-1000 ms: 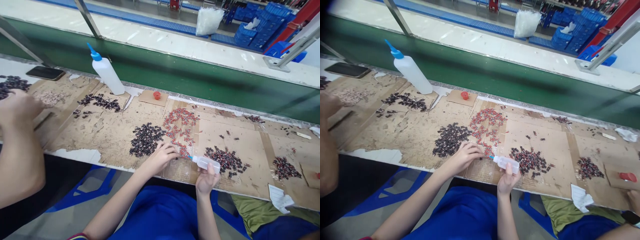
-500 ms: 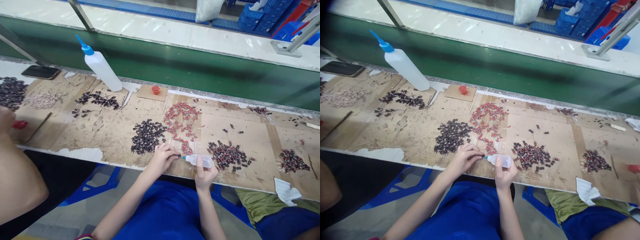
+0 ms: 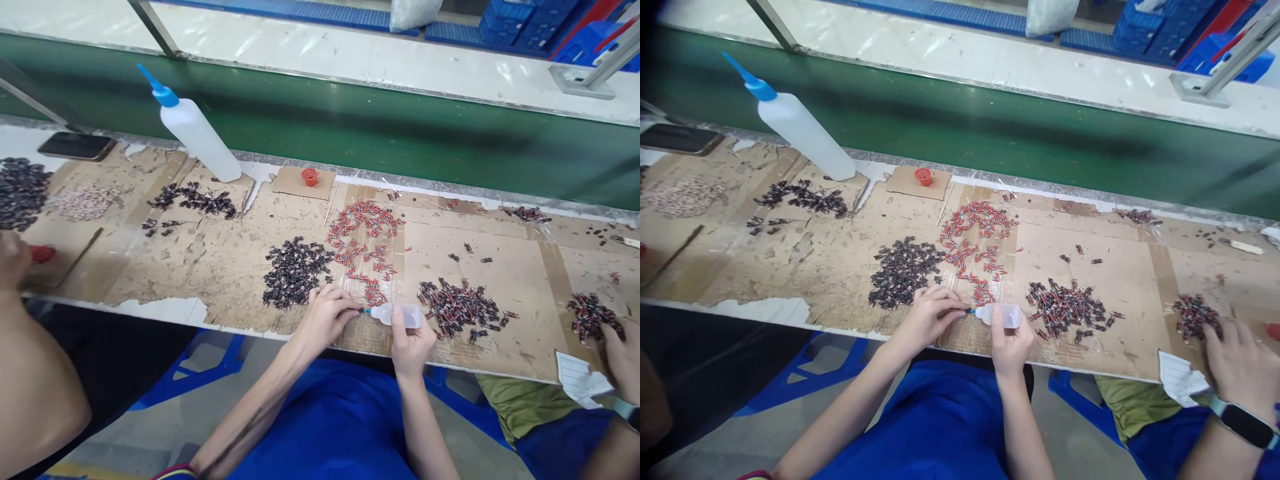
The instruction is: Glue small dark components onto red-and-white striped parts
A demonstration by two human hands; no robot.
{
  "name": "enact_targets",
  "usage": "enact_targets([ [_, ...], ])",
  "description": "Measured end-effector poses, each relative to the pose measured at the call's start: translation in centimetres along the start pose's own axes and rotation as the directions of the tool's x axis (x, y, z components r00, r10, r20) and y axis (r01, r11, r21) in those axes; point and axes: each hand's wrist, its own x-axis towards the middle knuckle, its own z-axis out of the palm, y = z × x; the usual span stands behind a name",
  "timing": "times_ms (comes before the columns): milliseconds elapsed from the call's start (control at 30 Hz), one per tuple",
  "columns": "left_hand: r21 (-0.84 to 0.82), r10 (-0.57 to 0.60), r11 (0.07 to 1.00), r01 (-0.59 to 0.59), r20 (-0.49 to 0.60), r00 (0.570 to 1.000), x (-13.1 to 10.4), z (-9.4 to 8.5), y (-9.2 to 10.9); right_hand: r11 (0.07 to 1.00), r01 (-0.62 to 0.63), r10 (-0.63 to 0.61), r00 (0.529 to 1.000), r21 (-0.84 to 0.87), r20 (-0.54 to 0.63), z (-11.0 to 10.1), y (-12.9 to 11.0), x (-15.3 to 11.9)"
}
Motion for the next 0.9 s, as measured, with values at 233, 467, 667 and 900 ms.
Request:
enact_targets([
  [233, 0.018, -0.044, 0.999, 0.044, -0.025, 0.999, -0.14, 0.3, 0.09, 0.999, -0.044, 0.043, 0.994, -0.014, -0.098, 0.0, -0.17, -0.05],
  [467, 0.015, -0.045, 0.999, 0.046, -0.021, 0.999, -0.11, 0.2, 0.03, 0.997, -0.055, 0.059, 0.995, 0.052, -0.083, -0.03, -0.04, -0.06],
  [667, 0.014, -0.089, 0.996, 0.089, 0.002, 0.996, 0.01, -0.14, 0.58, 0.999, -0.021, 0.021, 1.0, 0.029, -0.003, 0.07, 0.16, 0.03],
  [900, 0.017, -0.104, 0.994, 0.104, -0.004, 0.995, 0.07, -0.13, 0.74, 0.992, -0.093, 0.099, 0.993, 0.082, -0.068, 0.03, 0.54, -0.01],
])
